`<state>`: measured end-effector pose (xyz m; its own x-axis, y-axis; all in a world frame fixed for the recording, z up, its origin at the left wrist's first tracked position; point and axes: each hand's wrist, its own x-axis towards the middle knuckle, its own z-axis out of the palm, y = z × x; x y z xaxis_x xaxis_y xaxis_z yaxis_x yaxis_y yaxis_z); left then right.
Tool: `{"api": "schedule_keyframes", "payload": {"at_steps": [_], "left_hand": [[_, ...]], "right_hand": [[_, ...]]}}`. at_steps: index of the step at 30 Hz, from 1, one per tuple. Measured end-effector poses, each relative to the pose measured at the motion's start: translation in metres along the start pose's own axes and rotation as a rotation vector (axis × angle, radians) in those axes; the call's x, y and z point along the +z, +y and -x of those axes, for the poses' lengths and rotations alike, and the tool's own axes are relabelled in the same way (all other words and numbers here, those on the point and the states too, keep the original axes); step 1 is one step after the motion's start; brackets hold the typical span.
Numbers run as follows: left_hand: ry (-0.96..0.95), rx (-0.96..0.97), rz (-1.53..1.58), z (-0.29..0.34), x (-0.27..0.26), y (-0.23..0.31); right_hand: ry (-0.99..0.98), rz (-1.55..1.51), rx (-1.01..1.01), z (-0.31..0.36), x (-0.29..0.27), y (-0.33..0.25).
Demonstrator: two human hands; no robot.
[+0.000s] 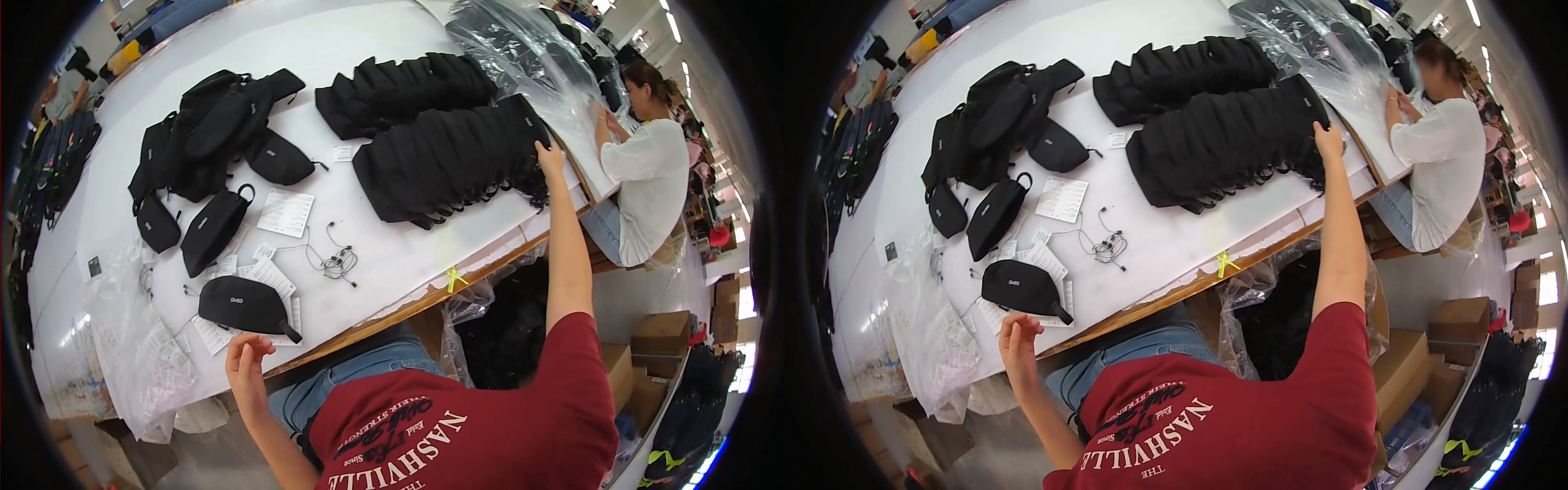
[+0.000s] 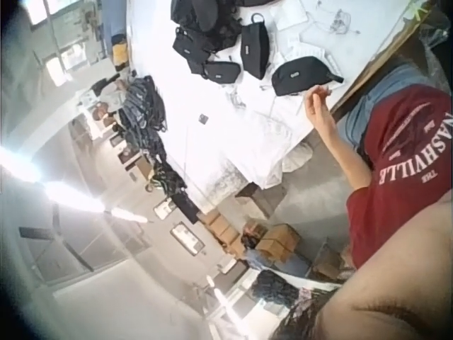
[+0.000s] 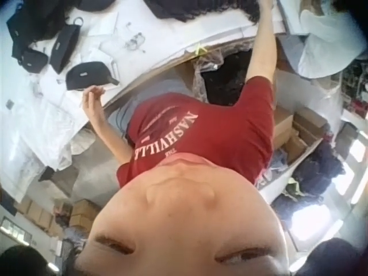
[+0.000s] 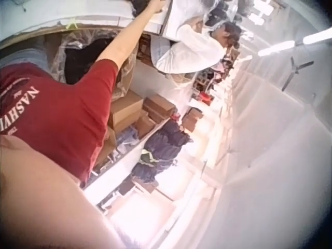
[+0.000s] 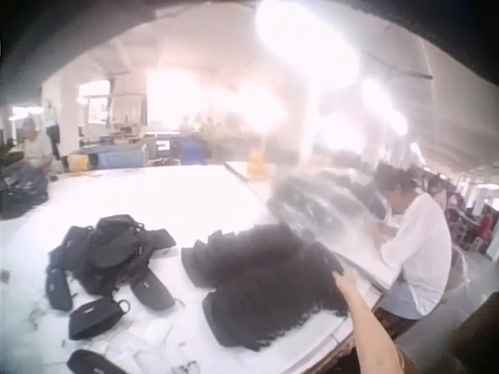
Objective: Assembling sunglasses cases by inserting labels and earphones into the cases and organizing them.
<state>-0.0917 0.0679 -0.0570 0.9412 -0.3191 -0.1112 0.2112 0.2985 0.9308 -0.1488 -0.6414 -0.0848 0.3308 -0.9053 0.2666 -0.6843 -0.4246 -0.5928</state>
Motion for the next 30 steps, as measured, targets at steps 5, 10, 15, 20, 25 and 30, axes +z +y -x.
{"api": "schedule_keyframes", "payload": {"at_steps": [5,10,15,20,25,30], "left_hand": [[-0.016,-0.025,0.029,-0.003,0.005,-0.001],[-0.008,-0.025,0.081,-0.006,0.014,0.002],[-0.027,-0.025,0.130,-0.010,0.018,0.003],[-0.058,-0.039,0.122,-0.009,0.020,-0.001],[0.040,0.015,0.009,-0.003,0.012,0.002],[0.042,0.033,-0.024,-0.007,0.006,0.006]], "right_hand": [[-0.084,-0.144,-0.179,0.017,-0.001,-0.032],[-0.187,-1.033,0.217,0.052,0.014,-0.069],[-0.021,-0.143,0.022,0.052,0.024,-0.043],[-0.109,-0.042,0.041,0.052,0.026,-0.039],[-0.100,0.237,-0.213,0.067,0.009,-0.054],[-0.286,0.081,-0.390,0.054,0.006,-0.033]]}}
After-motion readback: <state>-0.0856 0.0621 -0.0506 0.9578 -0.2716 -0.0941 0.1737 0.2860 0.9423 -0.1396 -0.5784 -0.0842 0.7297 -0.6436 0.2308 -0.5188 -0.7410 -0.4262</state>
